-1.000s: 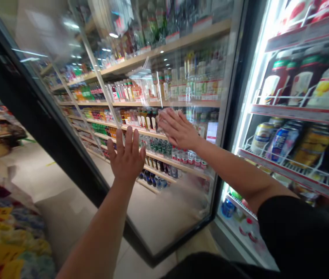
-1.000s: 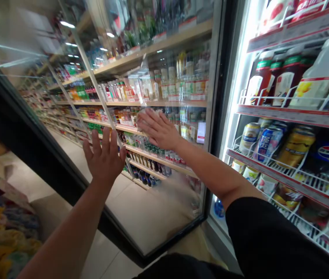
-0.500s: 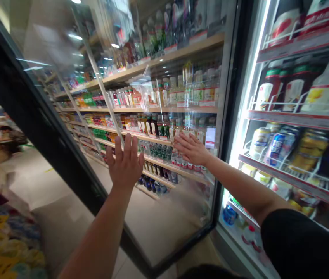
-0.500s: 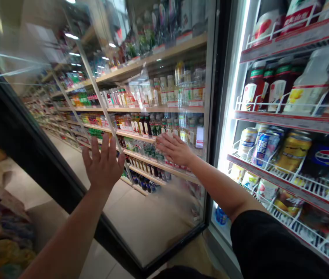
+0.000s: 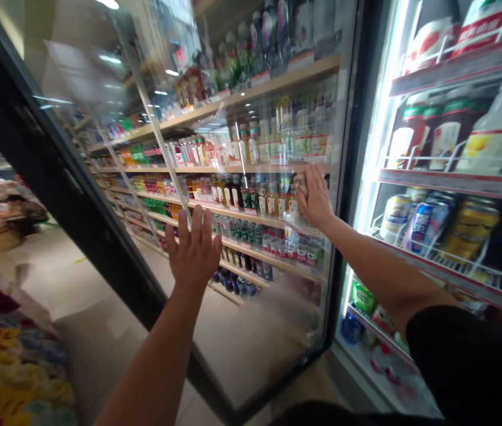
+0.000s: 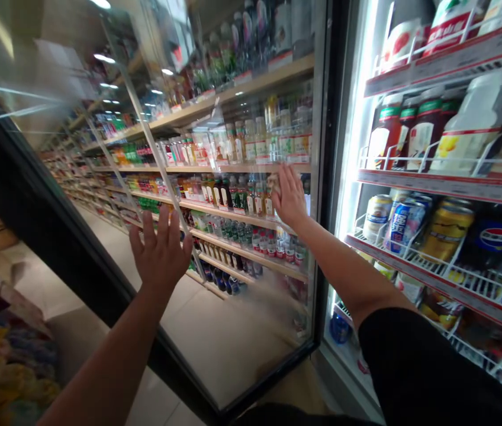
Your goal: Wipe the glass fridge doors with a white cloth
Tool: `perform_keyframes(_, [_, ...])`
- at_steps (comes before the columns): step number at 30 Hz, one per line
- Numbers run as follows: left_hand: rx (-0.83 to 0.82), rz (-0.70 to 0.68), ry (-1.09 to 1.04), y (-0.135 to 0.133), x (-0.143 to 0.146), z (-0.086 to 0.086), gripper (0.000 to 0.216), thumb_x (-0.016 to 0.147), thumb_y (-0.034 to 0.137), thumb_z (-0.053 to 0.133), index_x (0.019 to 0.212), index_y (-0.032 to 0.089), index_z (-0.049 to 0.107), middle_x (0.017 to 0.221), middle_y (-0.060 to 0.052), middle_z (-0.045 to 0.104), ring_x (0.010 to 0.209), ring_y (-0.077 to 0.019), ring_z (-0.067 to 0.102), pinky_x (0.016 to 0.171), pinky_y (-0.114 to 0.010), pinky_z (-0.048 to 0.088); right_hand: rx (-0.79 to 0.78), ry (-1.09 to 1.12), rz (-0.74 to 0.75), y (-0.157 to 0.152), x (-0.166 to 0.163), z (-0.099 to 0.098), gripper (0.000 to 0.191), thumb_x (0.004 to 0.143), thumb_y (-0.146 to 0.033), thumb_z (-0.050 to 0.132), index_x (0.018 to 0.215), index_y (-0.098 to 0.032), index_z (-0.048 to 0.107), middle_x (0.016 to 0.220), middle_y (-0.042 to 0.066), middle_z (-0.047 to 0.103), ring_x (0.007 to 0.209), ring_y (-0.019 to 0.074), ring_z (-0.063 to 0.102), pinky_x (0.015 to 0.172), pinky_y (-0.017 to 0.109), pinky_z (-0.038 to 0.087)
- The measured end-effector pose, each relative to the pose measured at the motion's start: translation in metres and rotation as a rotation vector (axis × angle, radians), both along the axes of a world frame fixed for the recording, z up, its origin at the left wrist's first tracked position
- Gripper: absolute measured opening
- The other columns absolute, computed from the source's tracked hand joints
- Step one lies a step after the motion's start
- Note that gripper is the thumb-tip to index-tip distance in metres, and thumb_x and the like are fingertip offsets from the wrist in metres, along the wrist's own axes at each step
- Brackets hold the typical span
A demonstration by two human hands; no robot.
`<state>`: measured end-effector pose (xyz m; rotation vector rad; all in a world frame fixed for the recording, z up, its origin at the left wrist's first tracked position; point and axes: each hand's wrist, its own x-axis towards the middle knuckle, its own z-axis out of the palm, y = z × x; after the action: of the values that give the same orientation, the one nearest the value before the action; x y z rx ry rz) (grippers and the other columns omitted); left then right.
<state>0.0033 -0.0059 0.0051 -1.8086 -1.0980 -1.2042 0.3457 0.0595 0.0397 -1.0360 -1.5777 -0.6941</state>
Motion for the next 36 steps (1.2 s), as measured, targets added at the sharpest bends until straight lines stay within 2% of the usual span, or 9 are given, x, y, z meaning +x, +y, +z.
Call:
perform_keyframes(3, [-0.032,-0.017,-0.012,-0.002,0.001,0.0,0.067,0.098,0.043,0.048,0.158,0.028,0.023,0.163,-0.007,0.027,0.155,-0.028,0.008,0.127,-0.056,0.0,0.076,0.155,-0.02,0.0,-0.025,0.023,0.068,0.1,-0.032,0.033,0.161,-0.018,0.007,0.167,0.009,0.022,0.157,0.0265,0.011,0.127,0.055,0.022])
perform_keyframes(9, [0.037,0.011,0.032,-0.003,0.001,0.001,0.07,0.097,0.041,0.051,0.159,0.028,0.02,0.161,-0.008,0.03,0.155,-0.0279,0.011,0.127,-0.054,0.003,0.065,-0.428,0.113,-0.02,-0.083,0.066,0.063,0.098,-0.027,0.036,0.16,-0.024,0.02,0.165,0.002,0.03,0.157,0.0215,0.013,0.128,0.053,0.018])
perform_keyframes(15, [0.118,0.066,0.08,-0.006,0.003,0.002,0.073,0.097,0.038,0.054,0.159,0.026,0.018,0.161,-0.009,0.031,0.154,-0.0287,0.012,0.126,-0.052,0.007,0.127,-0.005,-0.029,-0.004,-0.11,0.137,0.06,0.102,-0.032,0.034,0.16,-0.021,0.022,0.168,0.005,0.023,0.157,0.025,0.005,0.129,0.05,0.013])
perform_keyframes(22, [0.142,0.097,0.105,-0.009,0.006,0.003,0.074,0.097,0.037,0.053,0.16,0.025,0.017,0.161,-0.009,0.031,0.154,-0.0287,0.013,0.126,-0.052,0.008,0.241,-0.635,0.021,-0.051,-0.164,0.137,0.049,0.103,-0.033,0.024,0.144,-0.023,0.05,0.164,-0.001,0.03,0.152,0.0263,0.012,0.119,0.043,0.03])
perform_keyframes(25, [0.132,0.089,0.096,-0.01,0.006,0.002,0.073,0.097,0.037,0.053,0.159,0.025,0.017,0.161,-0.009,0.031,0.154,-0.0285,0.012,0.126,-0.052,0.009,0.283,-0.511,-0.015,-0.055,-0.179,0.151,0.072,0.098,-0.031,0.001,0.121,-0.015,0.067,0.16,-0.004,0.035,0.146,0.0285,0.017,0.11,0.032,0.037])
perform_keyframes(28, [0.115,0.075,0.081,-0.009,0.005,0.002,0.073,0.097,0.037,0.053,0.159,0.025,0.017,0.161,-0.009,0.031,0.154,-0.0283,0.012,0.126,-0.052,0.008,0.293,-0.278,-0.08,-0.054,-0.197,0.153,0.056,0.101,-0.038,0.022,0.108,-0.021,0.075,0.154,-0.006,0.045,0.149,0.0278,0.011,0.111,0.029,0.041])
perform_keyframes(30, [0.101,0.059,0.075,-0.009,0.004,0.002,0.072,0.097,0.036,0.052,0.159,0.026,0.018,0.161,-0.008,0.031,0.154,-0.0283,0.011,0.126,-0.053,0.007,0.311,-0.335,-0.123,-0.058,-0.208,0.147,0.051,0.1,-0.04,0.028,0.104,-0.023,0.076,0.149,-0.007,0.052,0.15,0.0287,0.008,0.112,0.034,0.042])
perform_keyframes(34, [0.071,0.038,0.058,-0.008,0.003,0.001,0.07,0.098,0.038,0.05,0.159,0.026,0.018,0.161,-0.009,0.03,0.154,-0.029,0.011,0.126,-0.055,0.006,0.366,-0.707,-0.14,-0.061,-0.205,0.144,0.068,0.097,-0.037,0.007,0.115,-0.017,0.069,0.153,-0.008,0.046,0.148,0.0298,0.005,0.109,0.041,0.04])
perform_keyframes(36, [0.069,0.038,0.054,-0.007,0.003,0.0,0.07,0.098,0.038,0.05,0.159,0.026,0.018,0.161,-0.009,0.03,0.154,-0.0291,0.011,0.126,-0.055,0.006,0.372,-0.581,-0.089,-0.051,-0.191,0.149,0.066,0.099,-0.035,0.007,0.128,-0.022,0.063,0.157,-0.009,0.041,0.15,0.0251,0.003,0.113,0.038,0.036])
